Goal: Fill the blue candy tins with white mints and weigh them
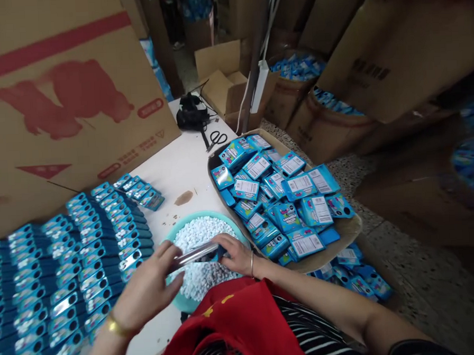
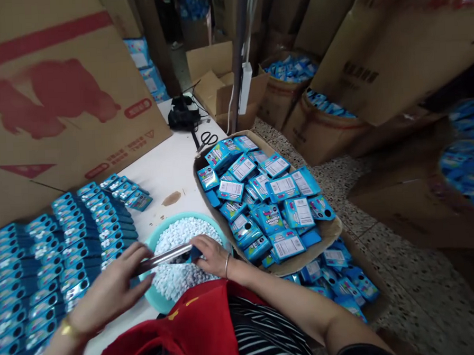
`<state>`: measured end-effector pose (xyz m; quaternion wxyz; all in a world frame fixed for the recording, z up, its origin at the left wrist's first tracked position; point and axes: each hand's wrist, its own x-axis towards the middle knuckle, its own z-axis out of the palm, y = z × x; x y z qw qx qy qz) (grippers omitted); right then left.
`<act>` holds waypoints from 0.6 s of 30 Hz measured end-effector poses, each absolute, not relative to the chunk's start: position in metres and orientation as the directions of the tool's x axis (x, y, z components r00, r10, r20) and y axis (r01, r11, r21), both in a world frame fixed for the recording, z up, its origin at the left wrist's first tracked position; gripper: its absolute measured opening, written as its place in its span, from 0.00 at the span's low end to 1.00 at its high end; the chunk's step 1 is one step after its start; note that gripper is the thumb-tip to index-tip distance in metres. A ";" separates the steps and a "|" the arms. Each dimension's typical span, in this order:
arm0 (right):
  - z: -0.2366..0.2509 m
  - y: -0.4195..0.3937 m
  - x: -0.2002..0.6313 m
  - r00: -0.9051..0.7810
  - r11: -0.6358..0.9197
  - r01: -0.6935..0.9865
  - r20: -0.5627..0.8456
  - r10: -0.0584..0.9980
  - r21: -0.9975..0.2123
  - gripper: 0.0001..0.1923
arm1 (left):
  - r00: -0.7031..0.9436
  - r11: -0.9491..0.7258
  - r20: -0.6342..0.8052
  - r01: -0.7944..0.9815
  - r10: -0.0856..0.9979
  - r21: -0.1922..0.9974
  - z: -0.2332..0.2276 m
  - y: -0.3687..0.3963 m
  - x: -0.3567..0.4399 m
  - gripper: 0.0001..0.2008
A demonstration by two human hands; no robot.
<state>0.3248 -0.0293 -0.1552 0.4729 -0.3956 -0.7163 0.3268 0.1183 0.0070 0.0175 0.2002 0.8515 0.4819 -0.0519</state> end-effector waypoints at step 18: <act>-0.134 0.209 0.430 -0.139 0.154 0.959 0.077 0.987 -0.237 0.39 | 0.319 -0.305 -0.085 0.940 0.944 0.152 -0.116 0.178 0.036 0.13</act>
